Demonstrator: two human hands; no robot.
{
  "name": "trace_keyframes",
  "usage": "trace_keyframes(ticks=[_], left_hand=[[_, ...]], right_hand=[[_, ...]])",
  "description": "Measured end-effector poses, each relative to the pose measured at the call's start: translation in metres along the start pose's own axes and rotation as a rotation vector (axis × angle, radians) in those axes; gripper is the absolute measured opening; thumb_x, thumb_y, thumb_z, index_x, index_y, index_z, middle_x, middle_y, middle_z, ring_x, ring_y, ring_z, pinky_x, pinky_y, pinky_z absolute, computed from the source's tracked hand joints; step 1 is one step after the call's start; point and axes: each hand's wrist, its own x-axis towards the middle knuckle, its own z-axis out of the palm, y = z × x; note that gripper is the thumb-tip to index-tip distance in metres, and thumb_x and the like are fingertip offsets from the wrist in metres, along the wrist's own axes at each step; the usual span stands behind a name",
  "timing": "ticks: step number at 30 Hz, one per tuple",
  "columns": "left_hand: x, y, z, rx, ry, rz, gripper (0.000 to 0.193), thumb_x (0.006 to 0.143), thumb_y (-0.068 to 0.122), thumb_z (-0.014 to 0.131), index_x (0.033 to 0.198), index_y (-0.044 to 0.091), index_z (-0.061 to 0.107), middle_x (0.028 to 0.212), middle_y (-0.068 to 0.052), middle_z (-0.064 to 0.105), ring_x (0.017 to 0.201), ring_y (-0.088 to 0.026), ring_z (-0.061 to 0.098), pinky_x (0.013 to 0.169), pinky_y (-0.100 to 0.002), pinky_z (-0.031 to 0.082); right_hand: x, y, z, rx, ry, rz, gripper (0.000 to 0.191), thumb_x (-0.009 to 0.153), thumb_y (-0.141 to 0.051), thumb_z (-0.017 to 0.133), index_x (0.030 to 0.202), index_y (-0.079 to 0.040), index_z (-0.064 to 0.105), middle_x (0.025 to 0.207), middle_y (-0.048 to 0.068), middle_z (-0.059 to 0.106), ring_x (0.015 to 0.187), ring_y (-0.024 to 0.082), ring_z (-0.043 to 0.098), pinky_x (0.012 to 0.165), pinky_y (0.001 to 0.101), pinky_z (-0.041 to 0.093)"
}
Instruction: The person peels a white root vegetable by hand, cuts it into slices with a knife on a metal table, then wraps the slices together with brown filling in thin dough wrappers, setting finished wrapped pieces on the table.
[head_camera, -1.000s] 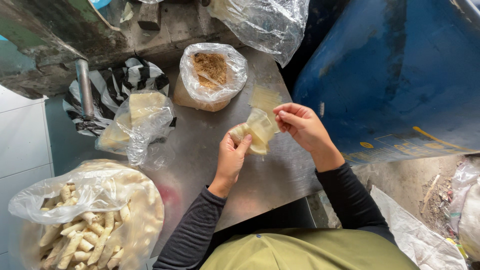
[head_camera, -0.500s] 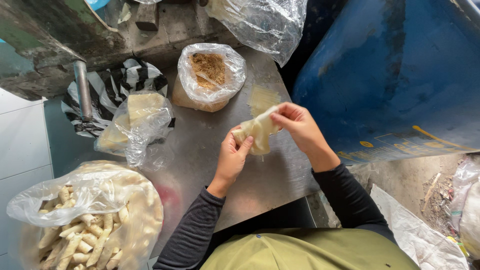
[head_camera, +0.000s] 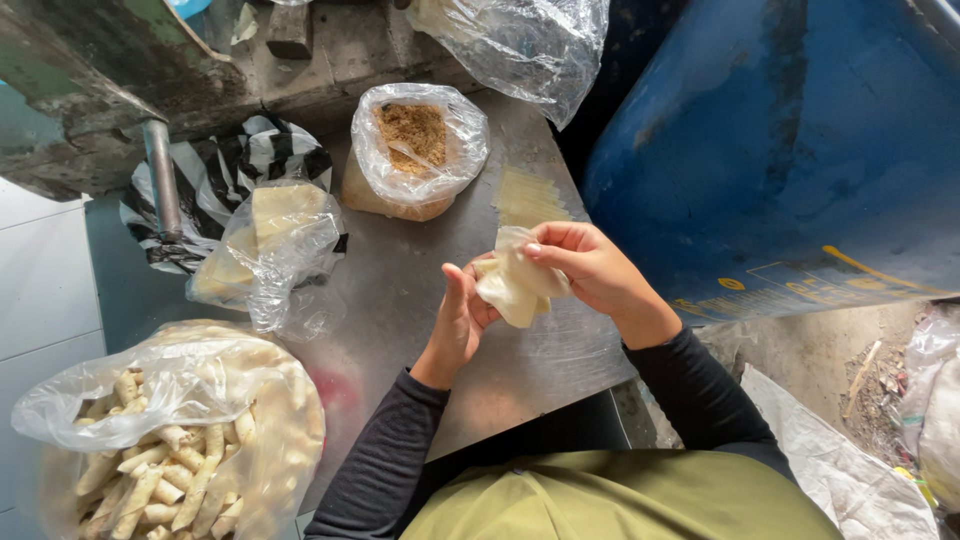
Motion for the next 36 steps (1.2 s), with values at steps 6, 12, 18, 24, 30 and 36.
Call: trace_keyframes(ticks=[6,12,18,24,30,36], left_hand=[[0.007,-0.016,-0.003,0.261,0.152,-0.027,0.052,0.098,0.027,0.070,0.140,0.002,0.053,0.119,-0.005,0.067,0.101,-0.011,0.066,0.083,-0.029,0.058],[0.008,-0.013,-0.006,0.249,0.288,-0.019,0.037,0.099,0.015,0.066,0.133,0.003,0.060,0.115,-0.006,0.071,0.096,-0.011,0.069,0.078,-0.029,0.061],[0.013,-0.002,-0.011,0.036,0.504,0.177,0.034,0.101,0.017,0.063,0.132,0.006,0.058,0.121,-0.005,0.068,0.103,-0.012,0.070,0.084,-0.030,0.062],[0.014,0.003,-0.014,0.018,0.570,0.227,0.033,0.102,0.018,0.063,0.132,0.006,0.057,0.121,-0.005,0.068,0.104,-0.013,0.069,0.083,-0.029,0.061],[0.016,0.001,-0.010,0.032,0.533,0.226,0.035,0.102,0.017,0.062,0.134,0.006,0.056,0.123,-0.006,0.067,0.105,-0.013,0.068,0.084,-0.030,0.060],[0.015,0.002,-0.006,0.073,0.533,0.223,0.036,0.102,0.017,0.061,0.135,0.006,0.054,0.125,-0.006,0.065,0.108,-0.013,0.067,0.088,-0.031,0.061]], right_hand=[[-0.007,-0.008,0.007,-0.350,0.116,-0.048,0.017,0.099,-0.015,0.069,0.107,0.000,0.075,0.089,-0.002,0.070,0.077,0.002,0.060,0.065,0.0199,0.048],[-0.002,-0.021,-0.016,-0.228,0.206,-0.156,0.015,0.100,-0.013,0.066,0.106,-0.001,0.073,0.090,0.000,0.072,0.076,0.003,0.063,0.067,0.0197,0.049],[0.006,-0.009,-0.039,-0.641,0.427,-0.543,0.009,0.105,-0.008,0.067,0.110,-0.004,0.073,0.096,0.002,0.072,0.083,0.009,0.062,0.074,0.0258,0.050],[0.000,0.025,-0.030,-1.543,0.210,-0.786,0.023,0.085,0.000,0.069,0.106,-0.009,0.073,0.102,0.006,0.071,0.095,0.027,0.065,0.084,0.0398,0.050],[-0.004,0.033,-0.034,-1.628,0.171,-0.789,0.029,0.081,0.002,0.068,0.107,-0.010,0.074,0.103,0.005,0.070,0.096,0.026,0.065,0.087,0.0394,0.049],[-0.004,0.031,-0.036,-1.593,0.124,-0.797,0.026,0.082,0.002,0.066,0.104,-0.009,0.075,0.104,0.005,0.071,0.099,0.025,0.067,0.090,0.0395,0.051]])
